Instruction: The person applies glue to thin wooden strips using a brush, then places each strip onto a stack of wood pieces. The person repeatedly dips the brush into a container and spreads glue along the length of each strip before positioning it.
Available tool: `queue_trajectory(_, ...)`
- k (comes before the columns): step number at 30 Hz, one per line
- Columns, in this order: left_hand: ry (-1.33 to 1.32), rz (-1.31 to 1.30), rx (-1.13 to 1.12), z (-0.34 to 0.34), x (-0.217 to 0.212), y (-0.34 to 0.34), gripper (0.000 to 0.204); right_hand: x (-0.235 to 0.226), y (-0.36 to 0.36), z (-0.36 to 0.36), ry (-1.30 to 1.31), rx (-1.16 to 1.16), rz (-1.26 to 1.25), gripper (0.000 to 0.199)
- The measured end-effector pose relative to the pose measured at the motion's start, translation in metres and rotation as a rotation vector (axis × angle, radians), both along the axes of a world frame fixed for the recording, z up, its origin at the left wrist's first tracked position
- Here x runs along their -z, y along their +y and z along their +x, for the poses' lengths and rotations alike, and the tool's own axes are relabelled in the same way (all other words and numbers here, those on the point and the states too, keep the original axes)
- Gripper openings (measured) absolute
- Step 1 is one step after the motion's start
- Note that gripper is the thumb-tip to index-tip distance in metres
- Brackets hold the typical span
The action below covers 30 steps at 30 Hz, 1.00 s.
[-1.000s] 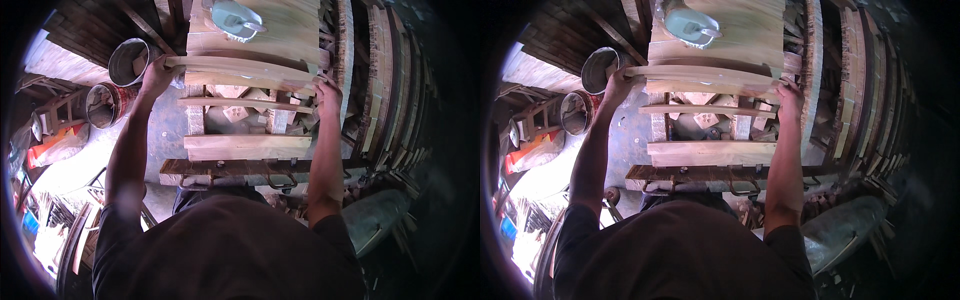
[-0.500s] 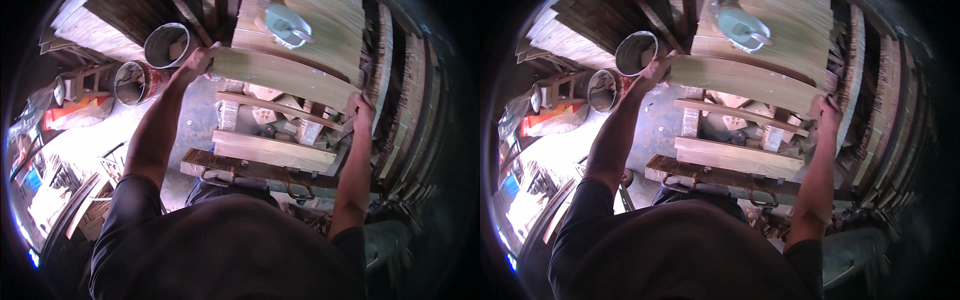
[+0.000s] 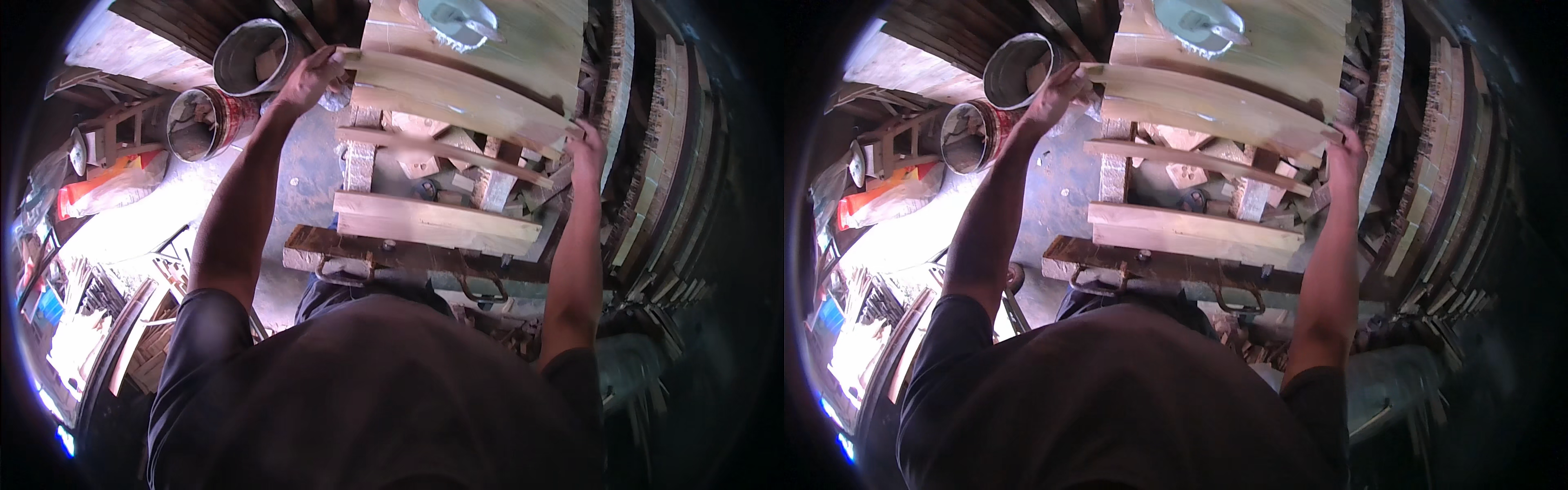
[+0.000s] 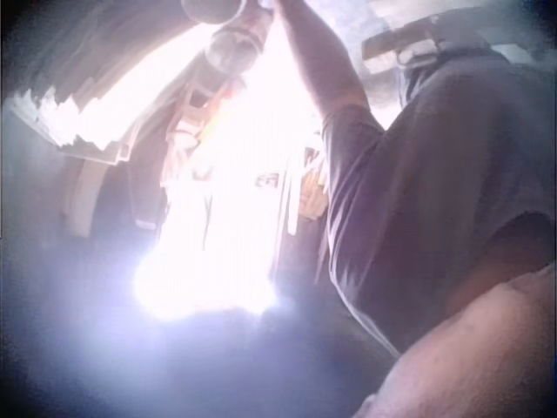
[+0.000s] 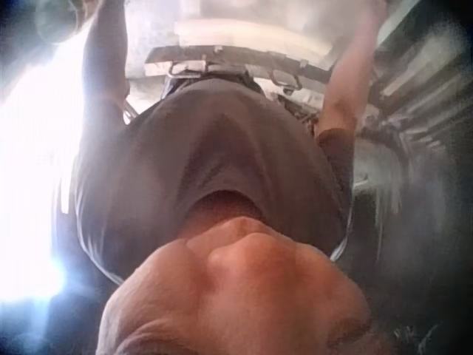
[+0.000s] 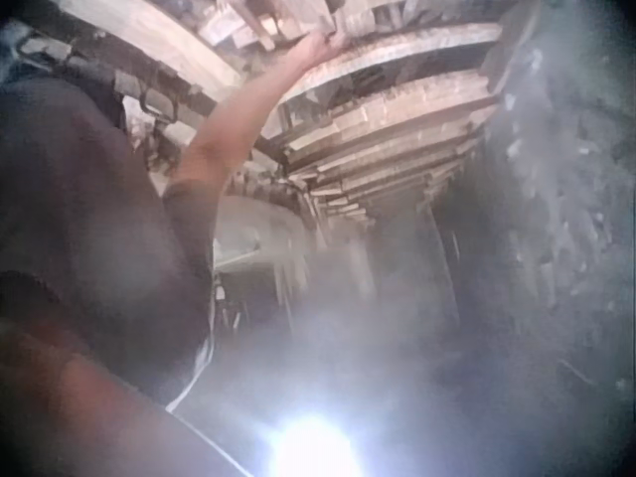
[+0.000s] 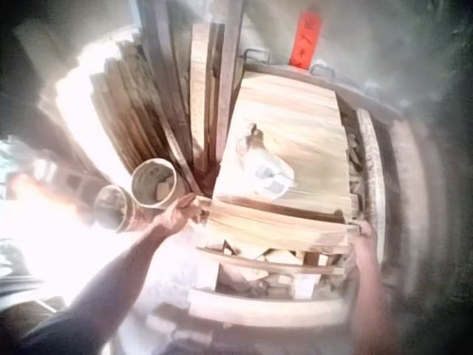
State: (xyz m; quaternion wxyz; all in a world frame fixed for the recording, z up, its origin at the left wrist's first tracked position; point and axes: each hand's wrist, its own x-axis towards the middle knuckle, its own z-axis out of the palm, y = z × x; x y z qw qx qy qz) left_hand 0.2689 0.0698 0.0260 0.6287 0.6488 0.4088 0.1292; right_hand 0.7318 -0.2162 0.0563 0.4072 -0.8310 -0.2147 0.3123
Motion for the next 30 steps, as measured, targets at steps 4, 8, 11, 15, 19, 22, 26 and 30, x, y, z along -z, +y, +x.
queue_trajectory(4,-0.027,0.005,-0.194,0.007,-0.032,-0.018,0.039,0.005,-0.002,0.020,-0.060,0.033,0.187,0.040)
queue_trajectory(8,0.150,0.166,-0.238,-0.024,-0.034,-0.061,0.047,0.024,-0.052,0.029,-0.089,0.385,0.159,0.032)
queue_trajectory(11,0.082,0.034,-0.157,-0.049,-0.004,-0.107,0.050,0.057,-0.095,0.021,0.078,0.531,-0.053,0.032)
queue_trajectory(15,0.068,-0.010,-0.168,-0.050,0.024,-0.131,0.050,0.055,-0.126,-0.048,0.320,0.277,-0.033,0.038)
queue_trajectory(19,0.220,0.012,-0.193,-0.040,0.025,-0.126,0.035,0.055,-0.133,-0.068,0.136,0.153,-0.003,0.033)
queue_trajectory(22,0.216,0.062,-0.110,-0.055,0.026,-0.142,0.027,0.037,-0.142,-0.070,-0.081,-0.037,-0.193,0.031)
queue_trajectory(26,0.314,0.213,0.034,-0.071,0.011,-0.166,0.025,0.014,-0.153,-0.079,-0.190,-0.222,-0.402,0.034)
queue_trajectory(30,0.276,0.383,0.057,-0.085,0.002,-0.191,0.025,0.001,-0.171,-0.090,-0.245,-0.351,-0.526,0.036)
